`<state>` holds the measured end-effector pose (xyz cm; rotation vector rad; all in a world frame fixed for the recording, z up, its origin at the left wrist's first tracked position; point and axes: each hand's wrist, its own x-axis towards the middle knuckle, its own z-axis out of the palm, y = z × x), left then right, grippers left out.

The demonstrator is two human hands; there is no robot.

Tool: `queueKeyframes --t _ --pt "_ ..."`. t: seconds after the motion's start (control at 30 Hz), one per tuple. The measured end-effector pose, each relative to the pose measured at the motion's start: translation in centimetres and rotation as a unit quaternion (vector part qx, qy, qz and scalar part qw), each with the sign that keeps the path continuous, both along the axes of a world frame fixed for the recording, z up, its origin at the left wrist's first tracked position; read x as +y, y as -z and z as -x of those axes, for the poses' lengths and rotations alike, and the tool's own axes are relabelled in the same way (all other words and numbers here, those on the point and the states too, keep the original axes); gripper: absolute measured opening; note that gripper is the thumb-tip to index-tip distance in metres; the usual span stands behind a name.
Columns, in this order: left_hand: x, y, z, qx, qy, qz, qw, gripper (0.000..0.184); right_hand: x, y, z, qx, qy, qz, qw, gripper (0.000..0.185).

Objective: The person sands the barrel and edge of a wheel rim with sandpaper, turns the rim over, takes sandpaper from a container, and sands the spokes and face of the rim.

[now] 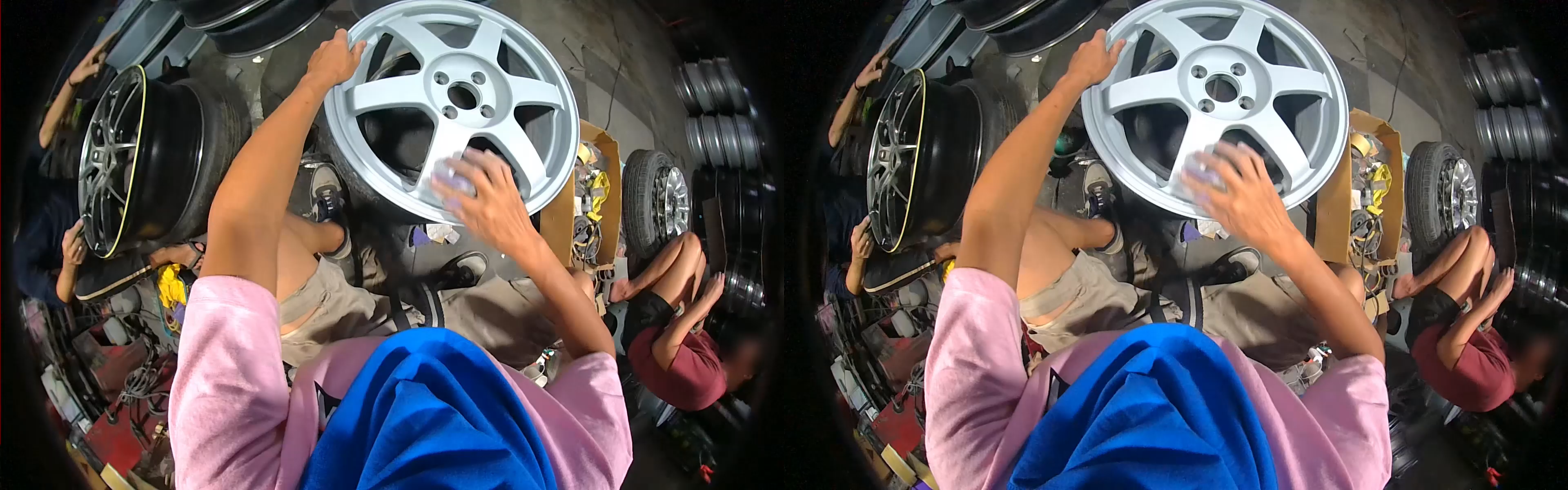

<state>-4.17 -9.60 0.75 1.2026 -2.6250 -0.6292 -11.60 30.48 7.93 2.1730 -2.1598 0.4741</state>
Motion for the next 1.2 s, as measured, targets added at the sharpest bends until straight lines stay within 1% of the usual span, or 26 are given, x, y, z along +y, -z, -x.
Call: queueKeyframes --t 0.03,0.07,0.1,0.17,0.2,0.23,0.3,0.33,0.37,0.43,0.47,0.5,0.57,0.6,0.63,0.7,0.77,0.8,0.9,0.97,1.03,1.1,1.13,1.17,1.2 --pt "-0.1 0.4 0.0 -0.003 -0.002 -0.005 1.0 0.054 1.3 -0.5 -0.6 0.0 -0.054 -0.036 0.998 0.049" --pt "-0.4 0.6 0.0 -0.002 0.003 0.004 1.0 0.055 2.1 -0.5 -0.5 0.002 -0.04 -0.058 0.998 0.047" --pt "-0.5 0.7 0.1 -0.001 0.013 0.013 1.0 0.055 1.9 -0.5 -0.6 -0.001 -0.04 -0.059 0.997 0.047" --pt "-0.2 0.2 0.1 0.0 0.012 0.01 1.0 0.056 0.5 -1.0 -0.3 0.019 -0.078 -0.049 0.996 0.045" --pt "-0.4 0.4 0.1 0.0 0.009 0.005 1.0 0.057 -0.6 -0.6 -0.9 -0.013 -0.094 -0.037 0.995 0.039" --pt "-0.3 0.3 0.0 0.0 0.006 0.001 1.0 0.057 -0.8 -0.5 -1.4 -0.011 -0.093 -0.035 0.995 0.039" --pt "-0.4 -0.1 0.1 -0.005 0.005 0.01 1.0 0.057 -1.4 -0.5 -2.0 -0.074 -0.073 -0.029 0.994 0.035" --pt "-0.2 0.0 0.0 -0.014 0.003 0.012 1.0 0.057 -0.5 -0.9 -2.3 -0.101 -0.052 -0.005 0.993 0.029" --pt "-0.2 0.1 0.0 -0.014 0.003 0.009 1.0 0.057 0.9 -1.1 -2.3 -0.102 -0.052 -0.008 0.993 0.029" --pt "-0.3 0.4 0.1 -0.011 0.001 0.009 1.0 0.057 3.9 -1.6 -1.4 -0.086 0.037 -0.049 0.994 0.029" --pt "-0.4 0.6 0.0 -0.011 0.002 0.006 1.0 0.057 4.6 -1.7 -0.7 -0.125 0.034 -0.045 0.991 0.031" --pt "-0.5 0.6 0.0 -0.008 0.002 0.006 1.0 0.057 4.6 -1.9 -0.8 -0.126 0.038 -0.046 0.99 0.031" --pt "-0.3 0.5 0.2 -0.004 0.004 0.009 1.0 0.057 3.4 -2.5 -1.6 -0.139 0.042 0.004 0.989 0.037" --pt "0.1 0.0 0.1 -0.008 -0.002 0.008 1.0 0.058 2.3 -1.7 -2.5 -0.151 0.028 0.048 0.987 0.035" --pt "0.0 -0.2 0.0 -0.013 -0.01 0.008 1.0 0.058 1.8 -1.4 -3.0 -0.15 0.024 0.052 0.987 0.035" --pt "-0.4 0.1 -0.1 -0.004 -0.006 0.018 1.0 0.057 1.5 -0.9 -3.7 -0.224 -0.004 -0.002 0.974 0.031" --pt "-0.8 1.3 0.0 0.008 0.014 0.049 0.999 0.056 1.5 -0.6 -3.7 -0.227 0.002 -0.013 0.974 0.03" --pt "0.2 -0.1 -0.2 0.001 0.007 0.02 1.0 0.056 1.0 -0.7 -4.1 -0.222 0.003 -0.016 0.975 0.029" --pt "-0.7 1.0 0.0 0.013 0.006 0.017 1.0 0.056 -2.8 -0.4 -5.5 -0.216 -0.007 0.013 0.976 0.027" --pt "-0.4 0.5 -0.1 0.015 0.004 0.017 1.0 0.057 -4.5 -0.1 -6.4 -0.283 0.061 0.0 0.957 0.025" --pt "-0.5 0.6 -0.1 0.018 0.003 0.013 1.0 0.057 -3.9 -0.3 -5.9 -0.284 0.073 0.004 0.956 0.023" --pt "-0.9 1.3 0.0 0.042 0.023 0.018 0.999 0.057 -1.4 -0.8 -3.5 -0.25 0.043 -0.043 0.966 0.017" --pt "-0.9 1.5 -0.2 0.043 0.019 0.014 0.999 0.057 -0.6 -2.3 -1.9 -0.249 0.04 -0.048 0.966 0.017" --pt "-0.8 1.3 -0.1 0.032 0.009 0.008 0.999 0.058 -0.1 -4.7 -0.1 -0.401 0.046 -0.153 0.902 0.017" --pt "-0.8 1.3 0.2 0.023 0.003 0.002 1.0 0.058 0.2 -6.1 0.8 -0.538 0.054 -0.251 0.803 0.017"
